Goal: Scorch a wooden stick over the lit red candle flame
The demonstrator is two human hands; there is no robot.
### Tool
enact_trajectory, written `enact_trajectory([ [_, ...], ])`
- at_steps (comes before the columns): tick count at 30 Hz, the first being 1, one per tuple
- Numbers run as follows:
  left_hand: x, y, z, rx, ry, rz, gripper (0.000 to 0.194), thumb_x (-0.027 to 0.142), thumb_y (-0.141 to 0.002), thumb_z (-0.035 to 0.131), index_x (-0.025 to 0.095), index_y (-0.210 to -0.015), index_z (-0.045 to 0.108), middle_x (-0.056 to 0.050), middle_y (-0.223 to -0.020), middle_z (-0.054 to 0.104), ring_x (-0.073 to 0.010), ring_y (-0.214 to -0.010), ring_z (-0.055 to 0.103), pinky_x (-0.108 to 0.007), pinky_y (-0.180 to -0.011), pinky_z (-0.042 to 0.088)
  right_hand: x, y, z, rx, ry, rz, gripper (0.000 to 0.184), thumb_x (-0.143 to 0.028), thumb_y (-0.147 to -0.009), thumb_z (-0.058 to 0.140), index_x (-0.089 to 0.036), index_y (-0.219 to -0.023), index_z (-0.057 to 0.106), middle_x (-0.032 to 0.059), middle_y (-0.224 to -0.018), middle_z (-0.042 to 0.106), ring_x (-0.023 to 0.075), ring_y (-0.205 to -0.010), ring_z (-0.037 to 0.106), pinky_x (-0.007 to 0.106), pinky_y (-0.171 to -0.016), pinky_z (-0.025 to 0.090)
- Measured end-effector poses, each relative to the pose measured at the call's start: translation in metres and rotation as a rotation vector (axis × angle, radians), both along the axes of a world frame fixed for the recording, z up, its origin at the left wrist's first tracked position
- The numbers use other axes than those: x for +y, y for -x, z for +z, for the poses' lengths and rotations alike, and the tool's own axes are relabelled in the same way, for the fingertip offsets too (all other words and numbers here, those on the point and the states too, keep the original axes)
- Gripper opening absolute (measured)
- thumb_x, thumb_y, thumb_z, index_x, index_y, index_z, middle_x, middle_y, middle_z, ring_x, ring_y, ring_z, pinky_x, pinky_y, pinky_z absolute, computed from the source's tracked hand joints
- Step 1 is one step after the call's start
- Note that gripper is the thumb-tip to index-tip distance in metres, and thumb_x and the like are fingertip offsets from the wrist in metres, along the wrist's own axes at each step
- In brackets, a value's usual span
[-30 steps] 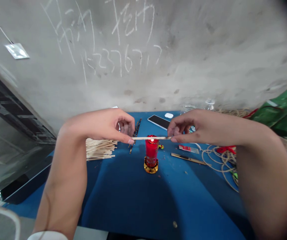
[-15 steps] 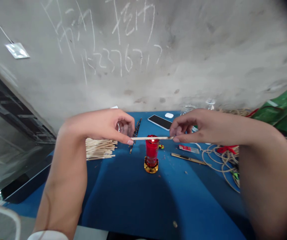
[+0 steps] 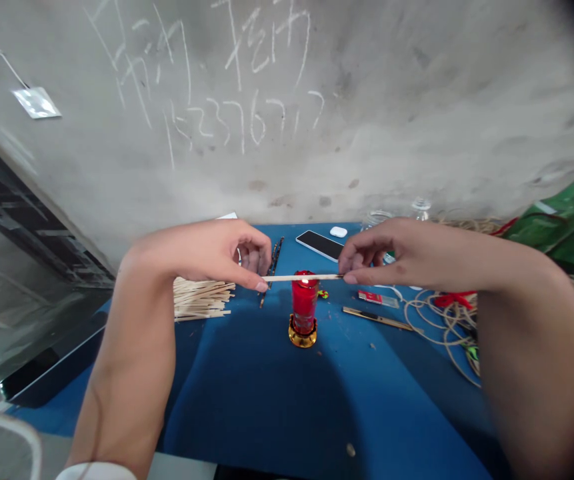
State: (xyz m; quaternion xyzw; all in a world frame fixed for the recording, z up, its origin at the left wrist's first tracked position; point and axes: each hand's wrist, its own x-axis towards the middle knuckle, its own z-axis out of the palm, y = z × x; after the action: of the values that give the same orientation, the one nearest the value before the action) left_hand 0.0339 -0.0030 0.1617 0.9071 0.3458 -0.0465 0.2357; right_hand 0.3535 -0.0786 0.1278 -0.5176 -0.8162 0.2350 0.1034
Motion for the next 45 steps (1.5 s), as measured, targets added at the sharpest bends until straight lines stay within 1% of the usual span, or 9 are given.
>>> enact_trajectory([
  [7,0.0008,0.0008,-0.0005,-0.003,0.003,0.001,0.030,0.053,-0.088,0.084,0.026,-0.094,0.077,0.000,-0.093,0.080,-0.0181,-0.083,0.073,-0.026,-0.068,0.048,0.0004,-0.0032,-0.0009,-0.015,-0.006,-0.009,0.040,-0.068,-0.096,0.073,-0.033,-0.108,0.086,0.0031,-0.101,0.085,0.0252,-0.087,0.075,0.037,-0.072,0.055],
  [14,0.0017,0.0023,-0.0010,-0.001,0.006,0.002,0.030,0.054,-0.088,0.084,0.026,-0.096,0.076,-0.001,-0.093,0.081,-0.0189,-0.084,0.075,-0.027,-0.069,0.050,0.0000,-0.0048,-0.0007,0.001,-0.017,-0.022,0.040,-0.069,-0.093,0.074,-0.034,-0.106,0.087,0.0032,-0.101,0.086,0.0266,-0.086,0.076,0.036,-0.068,0.055],
  [19,0.0034,0.0031,-0.0023,-0.014,0.016,-0.005,0.029,0.052,-0.088,0.085,0.026,-0.098,0.077,-0.001,-0.096,0.082,-0.0194,-0.086,0.076,-0.028,-0.072,0.051,-0.0016,-0.0047,0.0010,-0.005,-0.012,-0.035,0.038,-0.066,-0.094,0.074,-0.032,-0.107,0.088,0.0048,-0.104,0.086,0.0266,-0.088,0.076,0.036,-0.070,0.056],
  [23,0.0028,0.0021,-0.0012,-0.004,0.020,0.000,0.029,0.052,-0.088,0.085,0.026,-0.096,0.077,-0.001,-0.095,0.082,-0.0192,-0.085,0.076,-0.027,-0.071,0.051,-0.0034,-0.0037,0.0038,0.005,0.003,-0.038,0.041,-0.068,-0.093,0.074,-0.031,-0.106,0.088,0.0058,-0.104,0.086,0.0272,-0.087,0.077,0.037,-0.069,0.056],
  [28,0.0013,0.0014,0.0000,0.004,0.018,0.002,0.027,0.051,-0.088,0.084,0.026,-0.095,0.077,0.000,-0.093,0.082,-0.0188,-0.085,0.075,-0.027,-0.069,0.049,-0.0041,-0.0042,0.0040,0.014,-0.001,-0.038,0.040,-0.068,-0.093,0.075,-0.032,-0.105,0.088,0.0050,-0.104,0.086,0.0265,-0.088,0.077,0.037,-0.071,0.056],
  [38,0.0001,0.0001,-0.0014,-0.010,-0.003,0.005,0.026,0.050,-0.087,0.084,0.025,-0.093,0.076,0.001,-0.091,0.081,-0.0181,-0.083,0.074,-0.027,-0.068,0.049,-0.0016,-0.0083,0.0010,-0.007,0.006,-0.045,0.045,-0.073,-0.094,0.073,-0.033,-0.106,0.086,0.0040,-0.108,0.086,0.0270,-0.093,0.077,0.038,-0.075,0.057],
  [45,-0.0006,-0.0009,-0.0025,-0.020,0.003,0.019,0.025,0.048,-0.087,0.084,0.025,-0.093,0.077,-0.001,-0.091,0.081,-0.0186,-0.082,0.074,-0.027,-0.067,0.048,-0.0011,-0.0085,0.0018,-0.014,0.021,-0.063,0.042,-0.072,-0.092,0.075,-0.034,-0.106,0.086,0.0029,-0.108,0.086,0.0279,-0.095,0.078,0.039,-0.075,0.058],
])
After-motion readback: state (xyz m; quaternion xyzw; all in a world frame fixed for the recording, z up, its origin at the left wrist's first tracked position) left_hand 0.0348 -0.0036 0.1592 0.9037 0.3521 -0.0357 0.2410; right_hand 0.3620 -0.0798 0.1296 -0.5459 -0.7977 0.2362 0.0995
